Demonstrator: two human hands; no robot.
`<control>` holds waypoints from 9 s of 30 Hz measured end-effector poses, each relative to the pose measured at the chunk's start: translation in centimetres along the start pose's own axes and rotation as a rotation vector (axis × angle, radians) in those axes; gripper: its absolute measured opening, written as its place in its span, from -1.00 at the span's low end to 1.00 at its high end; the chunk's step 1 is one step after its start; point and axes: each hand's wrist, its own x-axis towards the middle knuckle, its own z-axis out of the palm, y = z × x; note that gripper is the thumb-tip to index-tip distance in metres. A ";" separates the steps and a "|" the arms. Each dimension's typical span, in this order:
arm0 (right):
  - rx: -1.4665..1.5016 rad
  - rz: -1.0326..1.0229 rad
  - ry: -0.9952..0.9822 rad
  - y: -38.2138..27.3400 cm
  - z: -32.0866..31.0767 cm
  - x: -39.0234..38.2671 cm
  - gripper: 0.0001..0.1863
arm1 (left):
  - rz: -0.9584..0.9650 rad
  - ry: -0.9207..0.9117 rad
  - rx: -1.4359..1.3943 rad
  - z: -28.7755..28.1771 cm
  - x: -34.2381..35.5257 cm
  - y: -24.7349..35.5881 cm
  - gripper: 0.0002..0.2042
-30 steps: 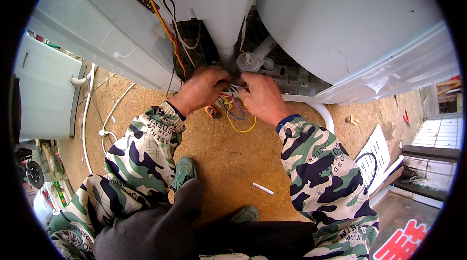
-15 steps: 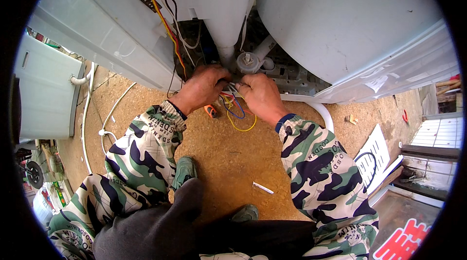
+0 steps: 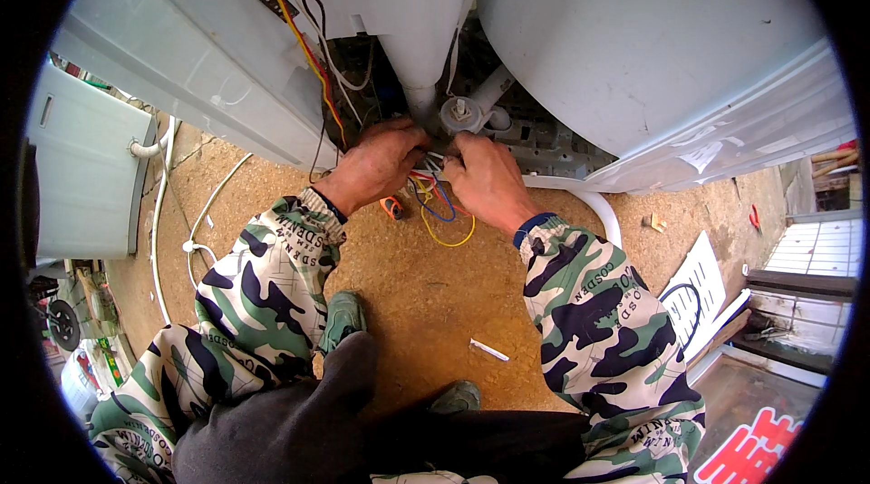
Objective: The person uses a T-handle wrench to loosen screws on the back panel of a white appliance. They then remove the panel to access the internal wiring and components. The person manipulates several colored wires and connectors inside the machine before reattaching the back panel.
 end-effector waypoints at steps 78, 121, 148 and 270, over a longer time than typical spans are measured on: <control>-0.118 -0.641 0.311 -15.5 -1.5 -1.6 -0.67 | -0.613 -0.993 -0.859 1.0 -32.9 11.9 -0.72; -0.445 -0.138 -0.635 -12.2 3.6 -9.1 -0.78 | -0.911 0.272 0.021 -12.5 -51.2 0.1 -0.60; -0.407 -0.099 -0.664 -11.5 3.3 -9.6 -0.82 | -0.643 -0.007 0.141 -8.3 -52.4 2.8 -0.68; -0.327 -0.495 -0.590 -11.0 3.8 -8.2 -0.71 | -0.728 0.488 0.202 -2.4 -45.8 0.3 -0.66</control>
